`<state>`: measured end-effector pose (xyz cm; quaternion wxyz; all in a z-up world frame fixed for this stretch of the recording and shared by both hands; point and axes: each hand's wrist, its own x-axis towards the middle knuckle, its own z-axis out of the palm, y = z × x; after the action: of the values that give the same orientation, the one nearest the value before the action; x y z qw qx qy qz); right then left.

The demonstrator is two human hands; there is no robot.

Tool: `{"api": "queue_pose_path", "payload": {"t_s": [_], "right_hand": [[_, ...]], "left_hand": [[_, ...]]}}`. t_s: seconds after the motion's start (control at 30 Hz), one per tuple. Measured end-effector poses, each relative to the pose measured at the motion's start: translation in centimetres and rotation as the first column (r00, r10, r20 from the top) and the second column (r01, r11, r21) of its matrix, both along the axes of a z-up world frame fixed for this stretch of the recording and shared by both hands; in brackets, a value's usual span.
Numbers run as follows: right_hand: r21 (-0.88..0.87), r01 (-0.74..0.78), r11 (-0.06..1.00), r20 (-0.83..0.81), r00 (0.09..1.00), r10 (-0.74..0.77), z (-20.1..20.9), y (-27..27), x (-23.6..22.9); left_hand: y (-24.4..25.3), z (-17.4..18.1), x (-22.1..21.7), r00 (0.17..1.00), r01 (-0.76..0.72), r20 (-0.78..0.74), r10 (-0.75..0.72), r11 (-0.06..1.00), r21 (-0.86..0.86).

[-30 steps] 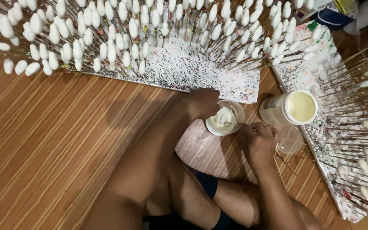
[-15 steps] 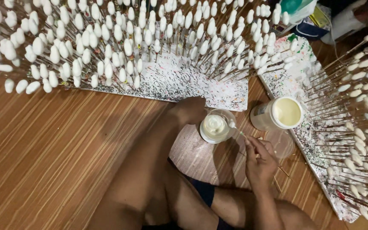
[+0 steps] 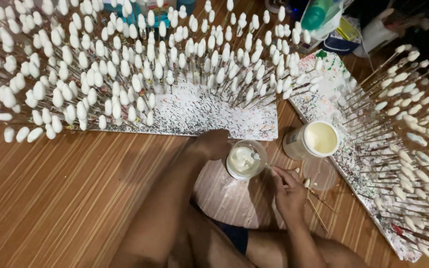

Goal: Coating small white objects attached to sticks by dipping them into a container of white liquid.

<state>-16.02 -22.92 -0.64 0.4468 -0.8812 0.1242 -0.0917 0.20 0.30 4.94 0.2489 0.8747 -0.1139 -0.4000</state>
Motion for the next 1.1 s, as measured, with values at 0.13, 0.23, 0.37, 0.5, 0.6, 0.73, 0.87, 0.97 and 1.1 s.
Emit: {"api": "queue_pose_path", "payload": {"t_s": [0.13,0.23,0.37,0.5,0.6,0.73,0.87,0.97,1.1], "right_hand": [[0.035,0.018,0.999,-0.004,1.000,-0.018,-1.4,-0.5,0.0],[-0.221,-0.063,0.973,-0.106,0.993,0.040,-4.4,-1.7,0.5],[0.138,-0.015,0.990,-0.064,0.998,0.024,-0.2,-0.2,0.0],[0.441,0.031,0.897,-0.013,1.000,-0.028,-0.8,-0.9,-0.2],[0.521,0.028,0.853,0.024,0.999,-0.047,-3.7,-2.6,-0.7],[0.638,-0.012,0.770,0.096,0.993,-0.063,-2.9,-2.6,-0.7],[0.104,0.058,0.993,0.271,0.959,-0.084,1.7,-0.4,-0.7],[-0.131,0.008,0.991,0.113,0.994,0.007,-0.3,-0.9,0.4],[-0.251,-0.030,0.967,0.004,0.999,0.032,-2.3,-1.6,0.7]], "left_hand": [[0.1,-0.7,0.1,0.997,0.039,0.059,-0.040,0.999,0.006],[-0.1,-1.0,0.3,0.999,-0.007,0.037,0.006,1.000,0.008],[0.0,-3.8,0.5,0.989,0.072,0.133,-0.073,0.997,0.007],[-0.1,-2.7,0.4,0.995,0.052,0.089,-0.051,0.999,-0.003],[0.1,-1.6,0.2,0.999,0.032,0.033,-0.030,0.999,-0.044],[-0.1,-2.3,0.2,0.998,0.025,0.063,-0.025,1.000,-0.005],[-0.1,-2.2,0.3,0.997,0.039,0.070,-0.038,0.999,-0.012],[-0.2,-2.7,0.5,0.993,0.058,0.101,-0.059,0.998,0.009],[-0.4,-0.4,-0.3,1.000,-0.016,0.011,0.016,1.000,-0.014]]}}
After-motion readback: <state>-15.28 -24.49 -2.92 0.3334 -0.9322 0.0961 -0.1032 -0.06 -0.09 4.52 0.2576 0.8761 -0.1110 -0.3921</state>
